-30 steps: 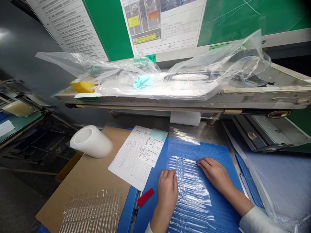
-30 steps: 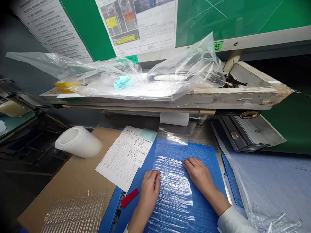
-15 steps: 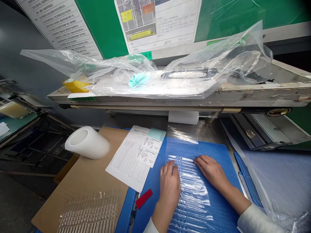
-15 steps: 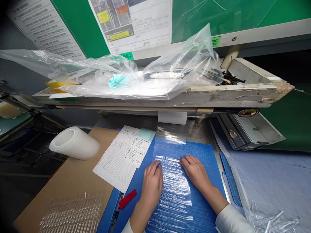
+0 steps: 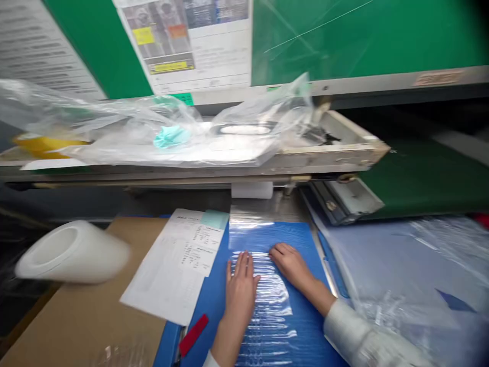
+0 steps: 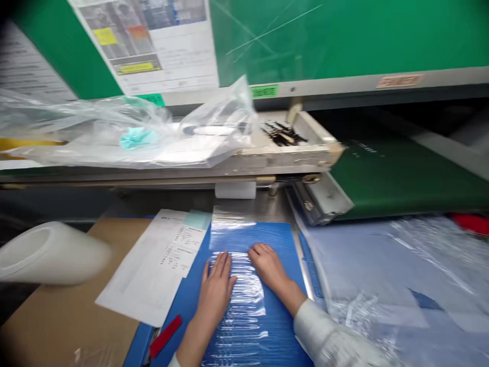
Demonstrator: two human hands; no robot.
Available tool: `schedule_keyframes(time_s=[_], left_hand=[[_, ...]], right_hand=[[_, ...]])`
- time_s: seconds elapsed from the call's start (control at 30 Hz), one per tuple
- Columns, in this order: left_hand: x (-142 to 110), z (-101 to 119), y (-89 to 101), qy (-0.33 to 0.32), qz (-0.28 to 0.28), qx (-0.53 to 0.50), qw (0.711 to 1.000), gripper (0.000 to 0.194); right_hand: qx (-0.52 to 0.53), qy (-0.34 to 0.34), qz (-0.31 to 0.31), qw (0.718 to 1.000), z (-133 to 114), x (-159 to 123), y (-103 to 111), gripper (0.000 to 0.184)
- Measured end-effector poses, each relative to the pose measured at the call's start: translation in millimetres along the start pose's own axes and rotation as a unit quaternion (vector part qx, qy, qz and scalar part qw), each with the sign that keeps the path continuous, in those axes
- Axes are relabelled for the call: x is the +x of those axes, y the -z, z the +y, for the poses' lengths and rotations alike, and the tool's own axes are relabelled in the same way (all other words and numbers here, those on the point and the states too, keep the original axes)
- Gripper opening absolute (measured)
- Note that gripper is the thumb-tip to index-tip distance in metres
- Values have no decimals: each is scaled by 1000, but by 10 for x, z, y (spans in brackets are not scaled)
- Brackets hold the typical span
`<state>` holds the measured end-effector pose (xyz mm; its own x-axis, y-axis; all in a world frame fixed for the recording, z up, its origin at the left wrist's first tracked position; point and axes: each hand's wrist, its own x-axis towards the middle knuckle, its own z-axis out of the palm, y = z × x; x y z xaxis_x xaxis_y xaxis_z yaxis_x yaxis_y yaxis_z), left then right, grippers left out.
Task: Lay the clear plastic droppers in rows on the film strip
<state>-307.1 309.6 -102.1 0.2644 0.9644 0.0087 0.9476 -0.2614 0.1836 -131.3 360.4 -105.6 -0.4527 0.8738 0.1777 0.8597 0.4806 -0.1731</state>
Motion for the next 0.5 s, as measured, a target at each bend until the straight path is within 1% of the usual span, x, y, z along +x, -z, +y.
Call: schedule_keyframes(time_s=[0.07, 0.13, 0.2, 0.23, 0.3, 0.37, 0.43, 0.5], left_hand=[[-2, -25, -25, 3, -3, 7, 1000, 43], [13, -40, -45, -2, -4, 12, 1000, 44], [35, -33, -54, -4, -5, 18, 1000, 45], [42, -22, -54, -4, -6, 21, 1000, 46], [47, 12, -50, 4, -7, 30, 1000, 48], [43, 48, -50, 17, -6, 39, 999, 50], [38, 75, -60, 28, -3, 46, 999, 50], [35, 90, -79, 35, 1, 51, 998, 50]], right_hand=[[-7, -22, -18, 1000, -89, 14, 125, 9], [-9, -44, -28, 999, -141, -39, 301, 12], [-8, -66, -33, 997, -111, -240, 515, 17], [-11, -82, -33, 996, -55, -419, 628, 17], [-30, -138, -28, 990, 145, -937, 838, 18], [-68, -224, -21, 972, 427, -1606, 999, 23], [-112, -309, -20, 944, 707, -2292, 1093, 27], [-134, -369, -24, 919, 894, -2852, 1127, 25]])
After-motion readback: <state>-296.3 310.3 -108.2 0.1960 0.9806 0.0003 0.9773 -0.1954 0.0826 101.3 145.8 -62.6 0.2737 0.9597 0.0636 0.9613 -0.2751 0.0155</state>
